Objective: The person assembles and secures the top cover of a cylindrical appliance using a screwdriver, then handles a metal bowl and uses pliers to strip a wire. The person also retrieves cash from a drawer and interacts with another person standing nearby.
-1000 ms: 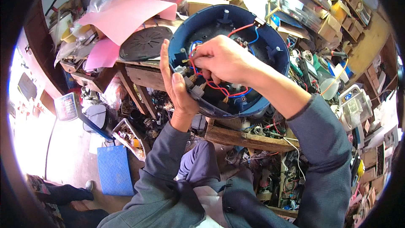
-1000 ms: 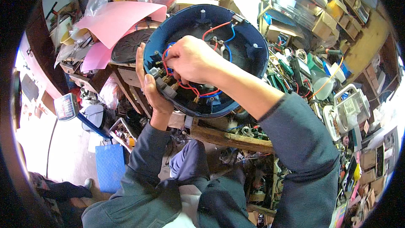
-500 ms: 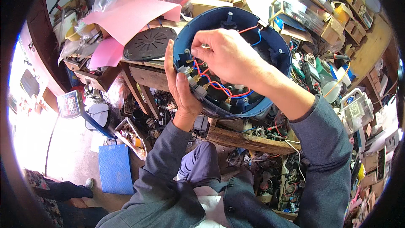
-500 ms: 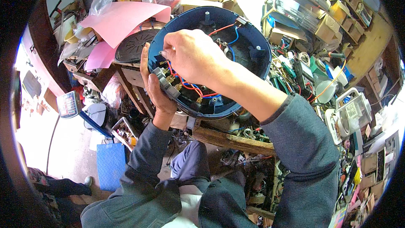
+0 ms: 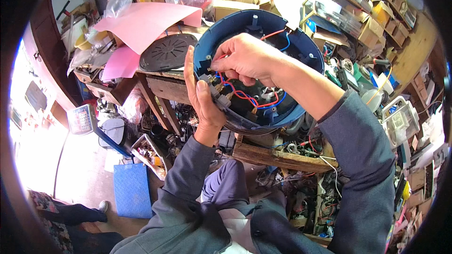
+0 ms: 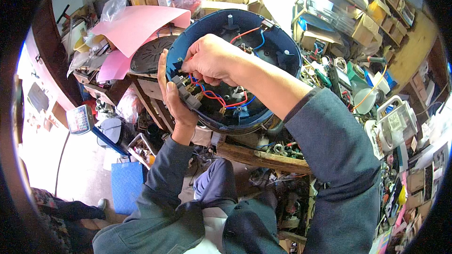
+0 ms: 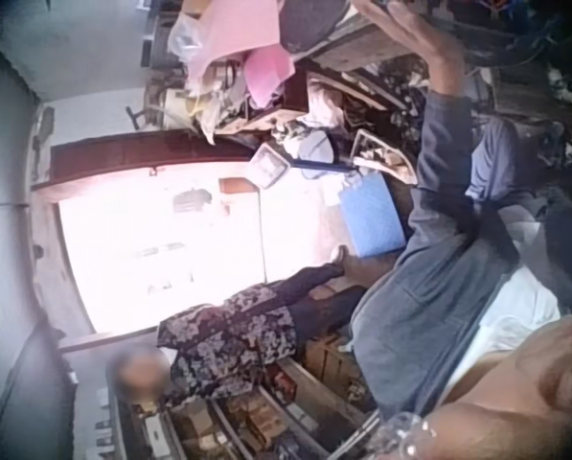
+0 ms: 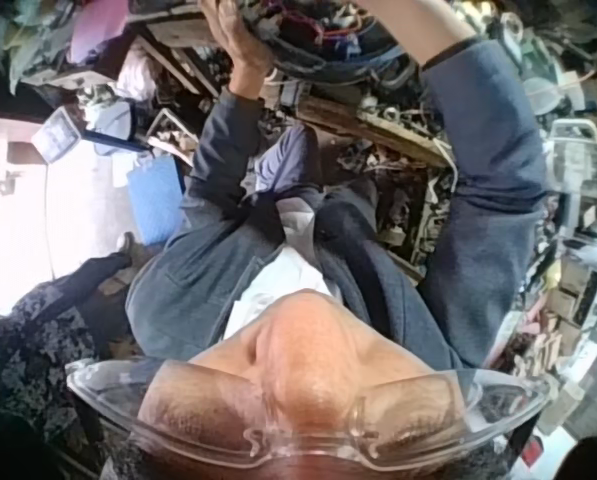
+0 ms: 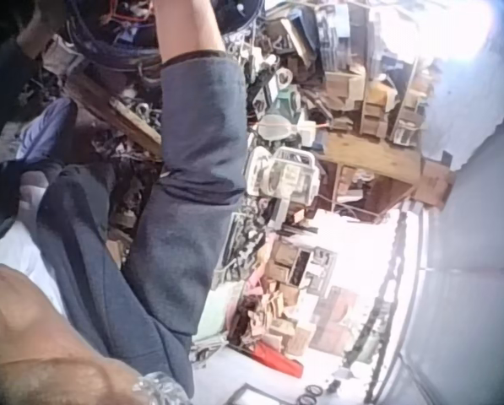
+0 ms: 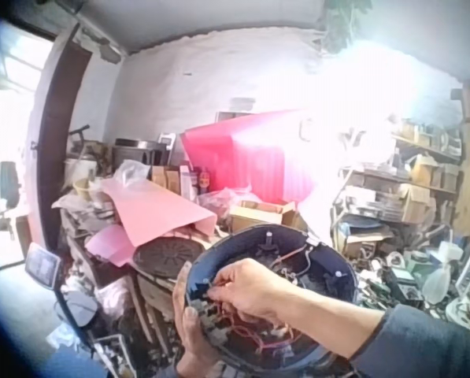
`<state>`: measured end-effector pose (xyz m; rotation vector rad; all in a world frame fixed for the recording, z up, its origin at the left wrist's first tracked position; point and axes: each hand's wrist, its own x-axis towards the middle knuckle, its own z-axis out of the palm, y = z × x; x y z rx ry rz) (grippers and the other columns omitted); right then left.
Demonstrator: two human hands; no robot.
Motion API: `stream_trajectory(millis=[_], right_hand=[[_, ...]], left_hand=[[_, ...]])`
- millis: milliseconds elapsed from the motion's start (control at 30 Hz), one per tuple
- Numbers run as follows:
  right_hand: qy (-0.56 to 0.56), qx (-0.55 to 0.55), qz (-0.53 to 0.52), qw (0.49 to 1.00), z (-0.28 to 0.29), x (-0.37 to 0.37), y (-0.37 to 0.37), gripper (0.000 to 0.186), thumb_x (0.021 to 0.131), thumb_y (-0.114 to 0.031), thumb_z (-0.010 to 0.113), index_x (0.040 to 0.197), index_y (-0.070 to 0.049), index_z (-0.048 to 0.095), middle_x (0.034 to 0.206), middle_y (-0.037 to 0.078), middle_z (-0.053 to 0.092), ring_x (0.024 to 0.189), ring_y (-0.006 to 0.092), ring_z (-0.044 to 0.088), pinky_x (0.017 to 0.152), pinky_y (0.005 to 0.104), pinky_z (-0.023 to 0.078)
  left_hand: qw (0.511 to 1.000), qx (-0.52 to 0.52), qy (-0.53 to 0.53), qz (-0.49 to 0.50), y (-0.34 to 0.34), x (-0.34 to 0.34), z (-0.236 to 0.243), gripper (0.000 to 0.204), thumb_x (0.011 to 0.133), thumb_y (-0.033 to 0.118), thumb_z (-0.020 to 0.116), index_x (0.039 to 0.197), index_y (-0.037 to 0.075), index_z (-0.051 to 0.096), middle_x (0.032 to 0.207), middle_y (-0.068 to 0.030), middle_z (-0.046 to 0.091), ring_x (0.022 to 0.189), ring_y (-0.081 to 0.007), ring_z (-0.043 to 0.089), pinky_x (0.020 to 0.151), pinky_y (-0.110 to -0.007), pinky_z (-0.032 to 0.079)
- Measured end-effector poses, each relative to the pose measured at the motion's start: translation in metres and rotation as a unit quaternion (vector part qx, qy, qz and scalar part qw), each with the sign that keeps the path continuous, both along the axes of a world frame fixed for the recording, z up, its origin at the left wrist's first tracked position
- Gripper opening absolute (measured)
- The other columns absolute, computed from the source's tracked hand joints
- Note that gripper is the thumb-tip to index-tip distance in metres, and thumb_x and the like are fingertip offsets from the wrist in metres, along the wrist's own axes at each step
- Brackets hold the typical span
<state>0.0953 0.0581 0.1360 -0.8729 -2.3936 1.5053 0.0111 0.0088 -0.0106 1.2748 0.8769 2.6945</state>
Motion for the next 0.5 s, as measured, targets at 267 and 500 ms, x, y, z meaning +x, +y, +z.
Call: stream_trajectory(millis=[267,500], right_hand=[[-0.01,0.083,0.026,0.996,-0.006,-0.004,0.01,0.009,0.083,-0.01,0.074,0.087,-0.002,0.074,0.061,0.0,0.055,0.048,0.0072,0.048,0.039,0.0243,0.035],[0.006,0.096,0.047,0.994,-0.008,0.001,0.01,0.007,0.084,-0.009,0.073,0.088,-0.003,0.075,0.058,-0.002,0.054,0.047,0.0059,0.047,0.038,0.0239,0.036]], left_hand=[[1.0,0.014,-0.021,-0.011,0.004,-0.004,-0.003,0.086,0.094,0.054,0.049,0.156,-0.003,0.03,0.161,-0.0173,0.034,0.144,-0.0284,0.039,0.121,-0.042,0.029],[1.0,-0.008,0.008,-0.012,-0.007,0.003,0.004,0.081,0.093,0.047,0.043,0.156,-0.004,0.031,0.159,-0.0174,0.036,0.143,-0.0286,0.041,0.121,-0.043,0.029]])
